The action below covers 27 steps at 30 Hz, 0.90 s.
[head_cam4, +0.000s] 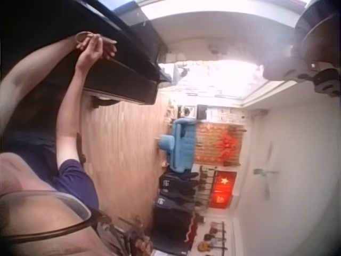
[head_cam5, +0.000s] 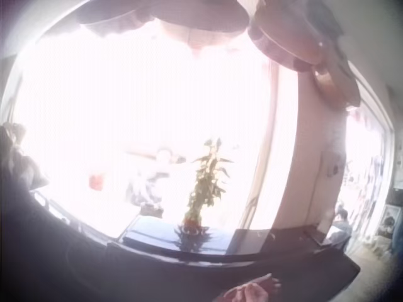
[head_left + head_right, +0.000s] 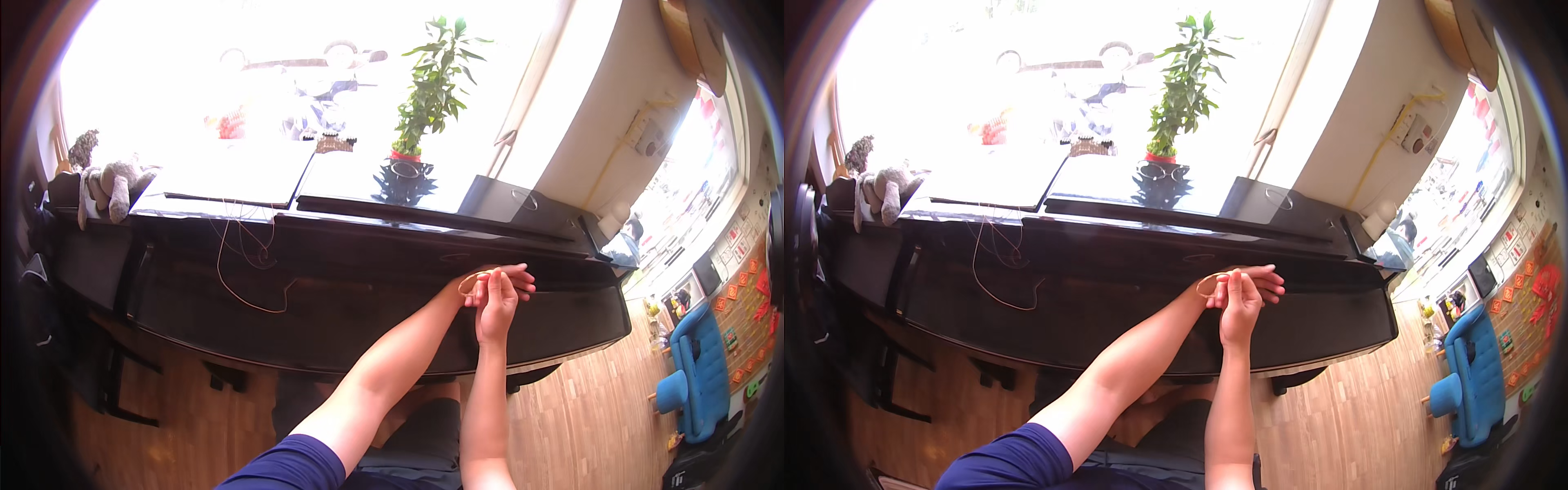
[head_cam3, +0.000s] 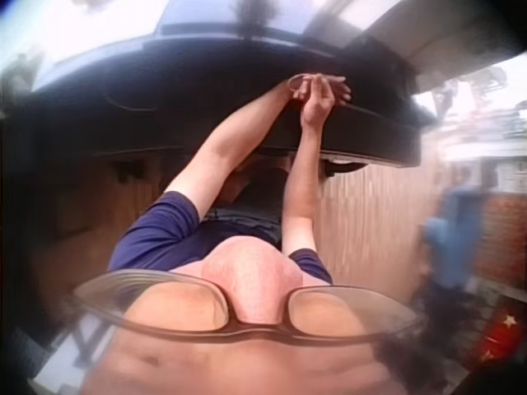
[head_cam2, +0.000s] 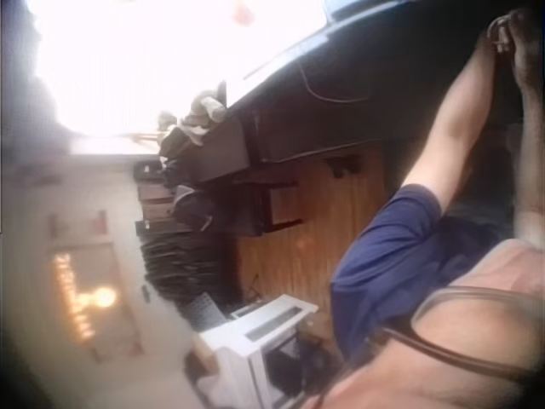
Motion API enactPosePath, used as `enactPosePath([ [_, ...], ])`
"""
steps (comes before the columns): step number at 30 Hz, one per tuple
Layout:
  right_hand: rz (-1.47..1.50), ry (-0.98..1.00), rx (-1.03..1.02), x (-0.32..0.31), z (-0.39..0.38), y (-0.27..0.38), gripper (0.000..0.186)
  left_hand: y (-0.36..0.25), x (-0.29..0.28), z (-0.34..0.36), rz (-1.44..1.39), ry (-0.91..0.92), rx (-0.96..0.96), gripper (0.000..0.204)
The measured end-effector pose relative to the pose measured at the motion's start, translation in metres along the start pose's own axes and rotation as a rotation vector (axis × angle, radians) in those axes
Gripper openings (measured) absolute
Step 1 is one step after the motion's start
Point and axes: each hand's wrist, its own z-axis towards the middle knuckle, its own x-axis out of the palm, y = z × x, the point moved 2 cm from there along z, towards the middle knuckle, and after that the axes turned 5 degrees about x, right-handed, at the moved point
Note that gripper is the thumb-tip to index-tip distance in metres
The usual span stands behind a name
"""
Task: The person manipulates a thin copper wire with both hands, bending and twisting it into a loop shape on a black piano surface. The person repeatedly adjusts the loop and straightens the wire ends, then places the formed loop on the piano.
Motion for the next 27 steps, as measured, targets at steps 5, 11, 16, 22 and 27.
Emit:
enactPosePath([
  [5,-0.368,-0.06,-0.031,-0.028,0.013,-0.005,0.03,-0.031,0.025,-0.031,-0.243,-0.065,0.105,0.058],
  [11,-0.434,0.214,0.234,-0.008,0.013,-0.01,0.027,-0.081,0.042,-0.104,0.206,-0.313,-0.163,0.059],
  [16,-0.451,0.464,0.317,0.03,0.034,-0.039,0.023,-0.104,0.043,-0.162,0.704,-0.576,-0.073,0.045],
  [22,-0.711,0.733,0.487,0.063,0.04,-0.034,0.017,-0.11,0.069,-0.206,1.446,-0.744,0.017,0.041],
  [27,-0.685,0.768,0.492,0.058,0.048,-0.03,0.02,-0.116,0.067,-0.212,1.621,-0.667,0.334,0.039],
])
